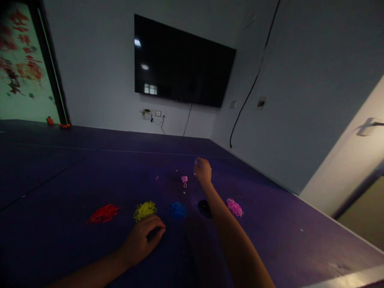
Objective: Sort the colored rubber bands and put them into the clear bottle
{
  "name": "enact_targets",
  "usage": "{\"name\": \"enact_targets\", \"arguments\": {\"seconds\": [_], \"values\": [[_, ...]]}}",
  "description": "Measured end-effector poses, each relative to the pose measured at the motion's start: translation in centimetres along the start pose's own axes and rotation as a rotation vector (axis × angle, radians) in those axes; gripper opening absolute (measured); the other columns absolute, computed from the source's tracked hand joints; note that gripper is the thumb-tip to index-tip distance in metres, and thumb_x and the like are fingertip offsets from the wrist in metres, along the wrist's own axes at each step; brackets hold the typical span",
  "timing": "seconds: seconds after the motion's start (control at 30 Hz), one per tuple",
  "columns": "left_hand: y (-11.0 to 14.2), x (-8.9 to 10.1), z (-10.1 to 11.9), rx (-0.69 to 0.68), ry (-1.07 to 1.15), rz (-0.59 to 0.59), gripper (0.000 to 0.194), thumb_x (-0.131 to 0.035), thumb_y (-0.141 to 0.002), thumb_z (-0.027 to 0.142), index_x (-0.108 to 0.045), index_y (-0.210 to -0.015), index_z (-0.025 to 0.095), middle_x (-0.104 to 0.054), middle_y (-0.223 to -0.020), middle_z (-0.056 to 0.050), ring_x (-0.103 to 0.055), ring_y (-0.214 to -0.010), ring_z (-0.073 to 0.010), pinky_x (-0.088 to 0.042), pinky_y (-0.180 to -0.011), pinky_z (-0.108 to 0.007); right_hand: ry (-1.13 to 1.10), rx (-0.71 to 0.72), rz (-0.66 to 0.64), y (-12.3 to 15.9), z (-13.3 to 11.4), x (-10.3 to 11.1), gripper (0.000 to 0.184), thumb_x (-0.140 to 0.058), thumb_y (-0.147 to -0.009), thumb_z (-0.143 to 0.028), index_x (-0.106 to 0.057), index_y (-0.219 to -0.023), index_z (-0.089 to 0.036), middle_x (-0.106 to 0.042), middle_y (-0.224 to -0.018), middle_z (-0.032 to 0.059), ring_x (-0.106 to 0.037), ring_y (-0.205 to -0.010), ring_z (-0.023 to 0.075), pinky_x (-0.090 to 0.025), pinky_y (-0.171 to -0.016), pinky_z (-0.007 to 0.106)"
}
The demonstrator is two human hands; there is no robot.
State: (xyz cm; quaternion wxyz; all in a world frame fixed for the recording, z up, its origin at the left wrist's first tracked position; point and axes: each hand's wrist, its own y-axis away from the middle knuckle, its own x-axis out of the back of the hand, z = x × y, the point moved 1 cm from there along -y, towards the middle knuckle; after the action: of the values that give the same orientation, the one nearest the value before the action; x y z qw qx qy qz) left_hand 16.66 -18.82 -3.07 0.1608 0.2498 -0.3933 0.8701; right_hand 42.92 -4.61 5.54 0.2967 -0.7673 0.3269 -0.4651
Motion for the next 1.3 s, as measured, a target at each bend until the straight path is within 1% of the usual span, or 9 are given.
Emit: {"name": "enact_targets", "arguments": {"seconds": [0.1,0.23,0.33,0.47,0.57,0.63,0.77,1.07,1.3], "values": [[0.1,0.1,-0.3,0.103,0.053,0.137,0.035,-0.056,-0.080,0.027,-0.050,-0.114,0.023,-0.061,-0.104,-0.008,-0.059,-0.089,-0.0183,-0.049,-0.078,-0.035,-0.104,0.103,0.087,1.4,-4.1,2.7,0.032,-0.053,-0.074,-0.025,-0.062,-0.102,-0.013,-0.065,-0.096,0.0122,-0.058,-0.091,0.0219,-0.045,-0.084,0.036],[-0.1,-0.1,-0.7,0.203,0.168,0.291,0.085,-0.068,-0.069,0.037,-0.019,-0.137,0.025,-0.040,-0.135,-0.014,-0.048,-0.115,-0.0258,-0.045,-0.088,-0.042,-0.414,0.394,-0.345,6.7,-11.0,5.8,0.036,-0.056,-0.072,-0.026,-0.060,-0.108,-0.020,-0.065,-0.089,0.0056,-0.060,-0.077,0.0156,-0.048,-0.072,0.029],[-0.3,-0.2,-0.6,0.202,0.274,0.290,0.064,-0.065,-0.072,0.035,-0.034,-0.126,0.023,-0.055,-0.119,-0.011,-0.056,-0.104,-0.0232,-0.049,-0.082,-0.037,-0.627,0.585,-0.635,10.0,-14.0,6.7,0.044,-0.058,-0.074,-0.028,-0.054,-0.117,-0.022,-0.065,-0.096,0.0053,-0.060,-0.082,0.0146,-0.047,-0.074,0.028],[0.0,-0.2,-0.1,0.113,0.224,0.230,0.024,-0.059,-0.076,0.028,-0.051,-0.098,0.020,-0.063,-0.080,-0.002,-0.061,-0.071,-0.0158,-0.050,-0.066,-0.029,-0.792,0.464,-0.690,9.0,-13.8,2.8,0.039,-0.042,-0.087,-0.035,-0.050,-0.122,-0.019,-0.065,-0.099,0.0077,-0.061,-0.087,0.0153,-0.048,-0.073,0.028],[0.4,-0.2,0.1,0.005,0.152,0.221,0.024,-0.061,-0.073,0.025,-0.052,-0.096,0.021,-0.063,-0.080,-0.002,-0.060,-0.071,-0.0156,-0.050,-0.067,-0.028,-0.392,0.241,-0.562,6.0,-12.3,-2.9,0.034,-0.032,-0.091,-0.026,-0.061,-0.106,-0.017,-0.066,-0.100,0.0090,-0.060,-0.093,0.0156,-0.045,-0.080,0.028],[0.5,-0.3,0.2,-0.065,0.102,0.256,0.030,-0.061,-0.072,0.024,-0.051,-0.100,0.022,-0.064,-0.087,-0.003,-0.061,-0.077,-0.0169,-0.050,-0.071,-0.028,0.005,0.155,-0.665,4.6,-11.4,-6.4,0.028,-0.040,-0.089,-0.026,-0.065,-0.097,-0.017,-0.066,-0.102,0.0080,-0.059,-0.096,0.0159,-0.043,-0.082,0.025],[0.6,-0.5,0.0,-0.075,0.040,0.269,0.035,-0.061,-0.071,0.023,-0.049,-0.104,0.022,-0.064,-0.087,-0.003,-0.061,-0.077,-0.0168,-0.050,-0.070,-0.028,0.145,0.119,-0.738,4.2,-10.7,-10.6,0.029,-0.055,-0.081,-0.038,-0.066,-0.092,-0.014,-0.067,-0.096,0.0110,-0.061,-0.092,0.0201,-0.045,-0.078,0.026],[0.4,-0.5,0.4,-0.077,0.056,0.192,0.029,-0.059,-0.073,0.025,-0.050,-0.100,0.022,-0.065,-0.088,-0.004,-0.062,-0.079,-0.0179,-0.049,-0.070,-0.029,0.324,0.095,-0.797,4.8,-11.4,-14.3,0.027,-0.046,-0.085,-0.017,-0.059,-0.107,-0.009,-0.060,-0.110,0.0209,-0.058,-0.102,0.0266,-0.046,-0.080,0.035],[0.4,-0.5,0.3,-0.082,0.056,0.160,0.029,-0.060,-0.073,0.026,-0.050,-0.100,0.021,-0.065,-0.088,-0.004,-0.061,-0.078,-0.0183,-0.049,-0.070,-0.031,0.320,0.100,-0.824,4.7,-11.2,-14.1,0.027,-0.046,-0.082,-0.009,-0.061,-0.104,-0.010,-0.062,-0.109,0.0193,-0.059,-0.102,0.0244,-0.045,-0.081,0.033]]}}
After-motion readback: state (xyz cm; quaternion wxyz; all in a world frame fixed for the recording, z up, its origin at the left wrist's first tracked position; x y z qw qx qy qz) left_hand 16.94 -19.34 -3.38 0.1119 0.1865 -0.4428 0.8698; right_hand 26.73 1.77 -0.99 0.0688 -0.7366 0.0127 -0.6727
